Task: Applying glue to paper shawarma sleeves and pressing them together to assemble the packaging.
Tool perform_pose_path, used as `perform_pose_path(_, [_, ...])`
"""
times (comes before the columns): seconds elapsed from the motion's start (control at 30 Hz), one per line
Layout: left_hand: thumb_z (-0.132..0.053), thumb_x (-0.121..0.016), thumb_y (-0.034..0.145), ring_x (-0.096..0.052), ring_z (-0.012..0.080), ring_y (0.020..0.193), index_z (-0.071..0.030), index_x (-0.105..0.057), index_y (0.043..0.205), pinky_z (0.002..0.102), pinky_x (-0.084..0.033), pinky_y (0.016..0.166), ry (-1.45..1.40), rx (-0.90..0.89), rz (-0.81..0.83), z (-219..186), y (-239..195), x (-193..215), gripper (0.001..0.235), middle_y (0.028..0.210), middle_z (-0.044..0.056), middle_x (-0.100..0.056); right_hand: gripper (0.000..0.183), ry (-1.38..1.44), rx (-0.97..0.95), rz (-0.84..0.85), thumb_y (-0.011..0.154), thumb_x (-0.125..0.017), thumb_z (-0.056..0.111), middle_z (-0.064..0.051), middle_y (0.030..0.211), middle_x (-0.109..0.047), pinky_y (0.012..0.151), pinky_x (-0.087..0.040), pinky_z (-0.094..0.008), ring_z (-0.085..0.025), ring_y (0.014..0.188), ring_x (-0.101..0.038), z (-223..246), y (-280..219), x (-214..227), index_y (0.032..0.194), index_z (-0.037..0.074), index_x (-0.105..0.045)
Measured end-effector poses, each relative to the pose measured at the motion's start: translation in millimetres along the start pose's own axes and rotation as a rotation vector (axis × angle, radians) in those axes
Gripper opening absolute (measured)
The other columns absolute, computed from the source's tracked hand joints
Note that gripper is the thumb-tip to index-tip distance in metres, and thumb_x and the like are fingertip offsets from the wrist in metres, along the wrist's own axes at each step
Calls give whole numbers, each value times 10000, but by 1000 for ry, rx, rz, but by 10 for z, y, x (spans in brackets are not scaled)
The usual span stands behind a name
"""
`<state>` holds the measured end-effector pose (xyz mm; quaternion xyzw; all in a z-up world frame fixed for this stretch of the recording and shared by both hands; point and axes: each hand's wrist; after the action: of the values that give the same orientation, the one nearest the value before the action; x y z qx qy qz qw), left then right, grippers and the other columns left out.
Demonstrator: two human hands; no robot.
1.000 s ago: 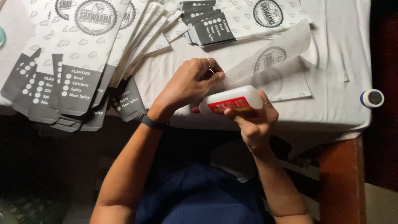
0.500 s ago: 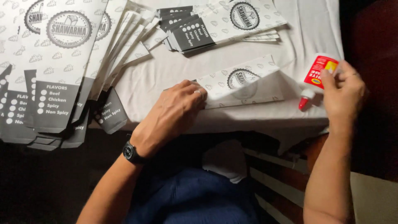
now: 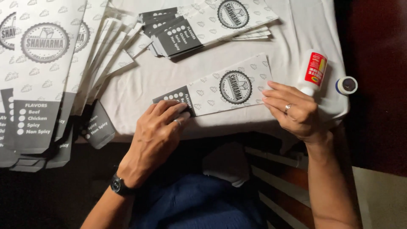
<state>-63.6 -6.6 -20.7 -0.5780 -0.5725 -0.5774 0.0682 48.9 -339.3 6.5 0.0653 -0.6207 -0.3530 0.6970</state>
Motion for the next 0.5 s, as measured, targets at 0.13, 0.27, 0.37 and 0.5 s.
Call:
perform_pose_path(0.13, [118, -565, 898, -664, 333, 1117, -9, -735, 1029, 429, -555, 846, 19, 14, 22, 1, -41, -35, 249, 1211, 153, -711, 120, -17, 6, -5, 907, -765, -163, -233, 1093, -750, 991, -591, -430, -413, 1114, -725, -19, -20, -9, 1007, -96, -761])
perform_pose_path(0.27, [143, -573, 884, -668, 316, 1099, 4, -742, 1014, 410, -547, 764, 8, 62, 11, -27, -28, -23, 255, 1196, 145, -721, 115, -25, 25, -21, 900, -762, -172, -226, 1064, -756, 964, -598, -432, -423, 1092, -730, -22, -33, -23, 987, -98, -759])
perform_pose_path(0.37, [165, -581, 857, -673, 309, 1082, 0, -737, 1002, 400, -536, 719, 16, 72, -12, -32, -34, -41, 269, 1185, 136, -727, 112, -35, 32, -26, 907, -756, -165, -222, 1066, -756, 963, -598, -438, -431, 1092, -730, -34, -56, -33, 992, -93, -758])
perform_pose_path(0.5, [127, -605, 860, -670, 313, 1084, -16, -714, 1028, 409, -544, 748, 43, 104, -29, -51, -63, -74, 247, 1195, 121, -729, 118, -24, 39, -13, 910, -740, -174, -229, 1070, -750, 966, -603, -447, -441, 1097, -723, -48, -58, -37, 1007, -108, -750])
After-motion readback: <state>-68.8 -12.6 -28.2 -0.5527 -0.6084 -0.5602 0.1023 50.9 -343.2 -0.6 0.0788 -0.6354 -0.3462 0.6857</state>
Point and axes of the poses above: each hand's wrist, its own y-axis towards the middle knuckle, its own x-axis out of the back of the hand, z = x × y
